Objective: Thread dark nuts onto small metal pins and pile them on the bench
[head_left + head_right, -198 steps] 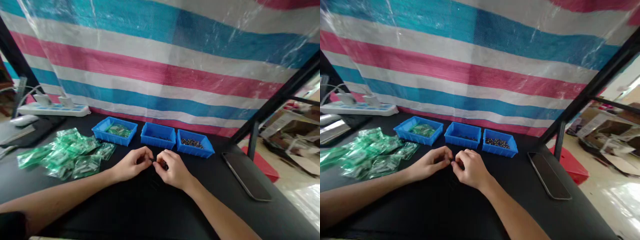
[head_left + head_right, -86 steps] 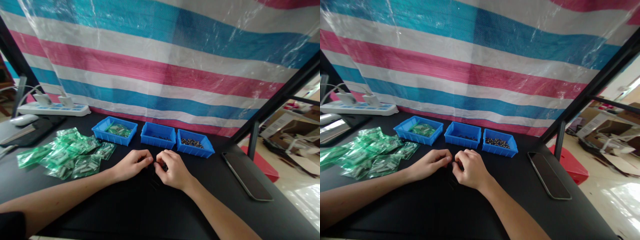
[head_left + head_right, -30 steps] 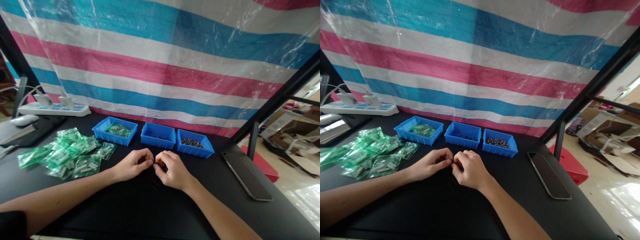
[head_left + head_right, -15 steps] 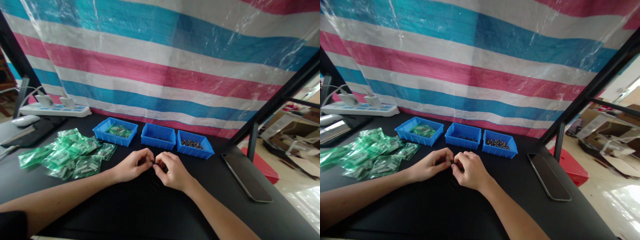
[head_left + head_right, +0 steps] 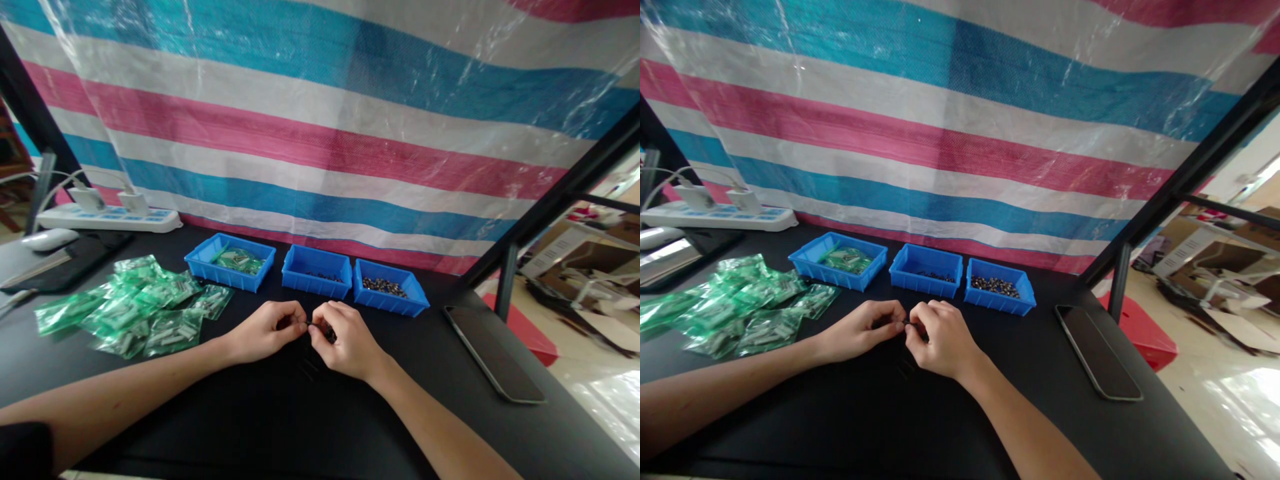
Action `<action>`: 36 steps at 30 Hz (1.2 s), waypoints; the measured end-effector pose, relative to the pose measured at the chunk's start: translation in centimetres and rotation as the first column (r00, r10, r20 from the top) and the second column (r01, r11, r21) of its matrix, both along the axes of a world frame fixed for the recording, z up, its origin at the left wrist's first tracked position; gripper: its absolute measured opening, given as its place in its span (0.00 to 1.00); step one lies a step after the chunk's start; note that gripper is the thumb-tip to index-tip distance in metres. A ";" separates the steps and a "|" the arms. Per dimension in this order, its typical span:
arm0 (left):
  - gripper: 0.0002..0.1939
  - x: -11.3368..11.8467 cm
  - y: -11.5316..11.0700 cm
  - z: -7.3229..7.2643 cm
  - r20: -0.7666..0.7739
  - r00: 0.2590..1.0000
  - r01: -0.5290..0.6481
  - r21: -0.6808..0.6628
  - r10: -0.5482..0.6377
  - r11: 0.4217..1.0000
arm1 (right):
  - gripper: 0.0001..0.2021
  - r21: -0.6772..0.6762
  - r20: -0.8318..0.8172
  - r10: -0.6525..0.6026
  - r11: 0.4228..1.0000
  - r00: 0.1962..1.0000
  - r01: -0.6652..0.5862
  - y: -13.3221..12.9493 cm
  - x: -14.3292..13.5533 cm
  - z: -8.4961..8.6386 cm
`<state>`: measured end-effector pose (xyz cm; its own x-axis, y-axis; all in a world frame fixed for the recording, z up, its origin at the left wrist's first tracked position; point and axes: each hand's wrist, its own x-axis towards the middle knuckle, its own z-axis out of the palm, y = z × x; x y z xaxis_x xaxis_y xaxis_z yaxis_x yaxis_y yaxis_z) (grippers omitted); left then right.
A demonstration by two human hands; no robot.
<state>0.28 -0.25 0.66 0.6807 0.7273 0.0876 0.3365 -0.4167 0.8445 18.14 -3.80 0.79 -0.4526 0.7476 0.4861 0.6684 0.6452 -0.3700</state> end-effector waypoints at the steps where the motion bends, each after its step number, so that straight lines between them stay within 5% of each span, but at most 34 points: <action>1: 0.12 0.0 0.0 0.0 -0.008 1.000 0.009 0.000 -0.009 1.000 | 0.04 0.011 0.006 -0.004 1.000 1.000 0.004 0.0 0.0 0.0; 36: 0.07 -0.1 0.0 -0.5 0.122 0.992 0.028 -0.012 -0.026 1.000 | 0.03 -0.061 -0.008 0.028 0.998 1.000 -0.029 -0.1 0.0 0.1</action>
